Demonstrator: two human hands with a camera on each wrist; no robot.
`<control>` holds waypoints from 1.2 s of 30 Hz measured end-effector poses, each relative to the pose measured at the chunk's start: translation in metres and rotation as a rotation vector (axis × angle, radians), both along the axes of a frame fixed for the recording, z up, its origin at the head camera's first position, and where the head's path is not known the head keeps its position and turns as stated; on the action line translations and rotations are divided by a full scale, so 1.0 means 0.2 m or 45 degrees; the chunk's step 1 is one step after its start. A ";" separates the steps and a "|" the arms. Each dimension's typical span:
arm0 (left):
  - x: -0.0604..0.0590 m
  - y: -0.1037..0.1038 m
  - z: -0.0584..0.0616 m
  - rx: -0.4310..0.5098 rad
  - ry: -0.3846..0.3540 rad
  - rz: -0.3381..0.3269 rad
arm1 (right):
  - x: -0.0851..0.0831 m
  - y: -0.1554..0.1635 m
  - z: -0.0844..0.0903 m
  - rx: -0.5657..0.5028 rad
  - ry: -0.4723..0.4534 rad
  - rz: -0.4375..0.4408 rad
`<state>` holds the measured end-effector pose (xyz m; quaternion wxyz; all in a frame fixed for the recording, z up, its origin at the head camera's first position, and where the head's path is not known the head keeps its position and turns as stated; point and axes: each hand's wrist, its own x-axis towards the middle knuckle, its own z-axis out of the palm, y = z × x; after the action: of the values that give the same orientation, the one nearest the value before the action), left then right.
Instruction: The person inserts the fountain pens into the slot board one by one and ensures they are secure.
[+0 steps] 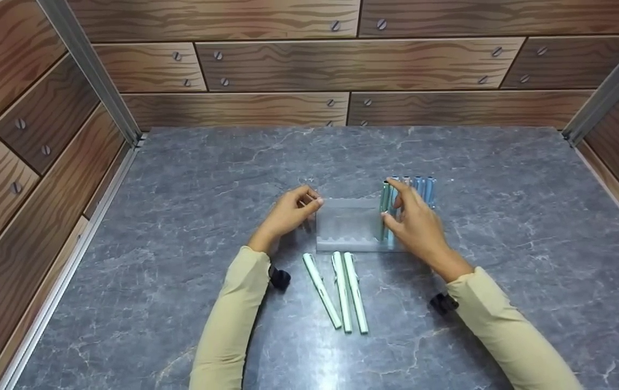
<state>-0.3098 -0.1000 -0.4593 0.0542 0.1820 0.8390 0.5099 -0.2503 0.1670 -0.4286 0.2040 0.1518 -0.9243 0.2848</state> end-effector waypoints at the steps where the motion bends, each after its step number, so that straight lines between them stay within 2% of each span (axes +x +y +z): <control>1: 0.00 0.00 0.00 -0.008 -0.002 0.000 | 0.00 0.00 0.00 0.006 -0.003 -0.005; 16: 0.00 0.00 0.01 -0.004 -0.011 0.002 | -0.03 0.01 0.00 0.035 -0.026 -0.028; 25: 0.01 0.00 0.01 0.020 -0.013 -0.010 | 0.03 0.01 0.01 0.026 -0.001 -0.006; 36: 0.01 0.01 0.00 0.041 -0.005 0.005 | 0.12 -0.01 0.00 -0.011 -0.234 0.119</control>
<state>-0.3081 -0.0988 -0.4590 0.0518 0.1802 0.8310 0.5237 -0.2269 0.1658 -0.4291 0.1055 0.1671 -0.9297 0.3107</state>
